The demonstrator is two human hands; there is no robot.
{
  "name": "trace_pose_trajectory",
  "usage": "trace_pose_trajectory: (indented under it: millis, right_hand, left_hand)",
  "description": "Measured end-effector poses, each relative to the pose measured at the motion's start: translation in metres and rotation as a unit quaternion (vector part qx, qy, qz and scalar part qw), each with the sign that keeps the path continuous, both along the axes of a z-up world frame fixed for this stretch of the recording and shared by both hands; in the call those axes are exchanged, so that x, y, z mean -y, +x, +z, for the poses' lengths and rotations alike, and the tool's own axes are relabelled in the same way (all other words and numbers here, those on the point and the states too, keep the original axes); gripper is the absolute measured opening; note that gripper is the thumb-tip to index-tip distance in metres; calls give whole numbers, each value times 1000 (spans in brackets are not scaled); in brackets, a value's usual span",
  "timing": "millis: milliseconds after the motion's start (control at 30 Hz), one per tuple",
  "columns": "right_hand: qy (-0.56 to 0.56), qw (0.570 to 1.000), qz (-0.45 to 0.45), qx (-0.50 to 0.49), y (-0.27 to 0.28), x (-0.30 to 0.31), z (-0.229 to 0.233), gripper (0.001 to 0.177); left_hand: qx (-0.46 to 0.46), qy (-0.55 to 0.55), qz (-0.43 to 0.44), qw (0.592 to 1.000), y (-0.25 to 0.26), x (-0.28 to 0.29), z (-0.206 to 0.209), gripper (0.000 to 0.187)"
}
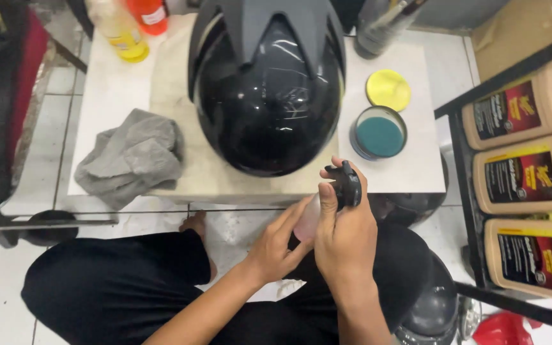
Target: The person cleans a black motorcycle helmet using a gray cloth. They wipe the helmet's surface, spray a liquid from a bottle onto the helmet, and continue wiping to remove residue.
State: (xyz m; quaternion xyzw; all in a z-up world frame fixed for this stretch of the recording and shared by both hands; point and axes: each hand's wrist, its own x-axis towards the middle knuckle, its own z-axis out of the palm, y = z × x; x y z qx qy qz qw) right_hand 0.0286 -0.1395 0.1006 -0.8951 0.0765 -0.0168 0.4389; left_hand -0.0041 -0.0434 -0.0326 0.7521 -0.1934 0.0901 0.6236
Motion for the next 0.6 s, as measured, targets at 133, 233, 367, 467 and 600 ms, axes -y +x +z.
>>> trace_pose_trajectory:
  millis: [133,233,367,467,600]
  right_hand:
    - [-97,994,0,45,9,40,1,54]
    - [-79,996,-32,40,20,68,-6,60]
    - [-80,994,-65,36,38,99,-19,64]
    - [-78,990,-101,52,55,121,-35,64]
    - [-79,979,-160,103,78,145,-59,57]
  left_hand:
    - [-2,21,34,999,28,41,13,65]
    - [-12,37,32,999,48,71,8,63]
    - [-22,79,10,997,76,108,1,63]
    - [-50,96,5,994,94,133,-6,63]
    - [-73,91,7,993,107,148,3,58]
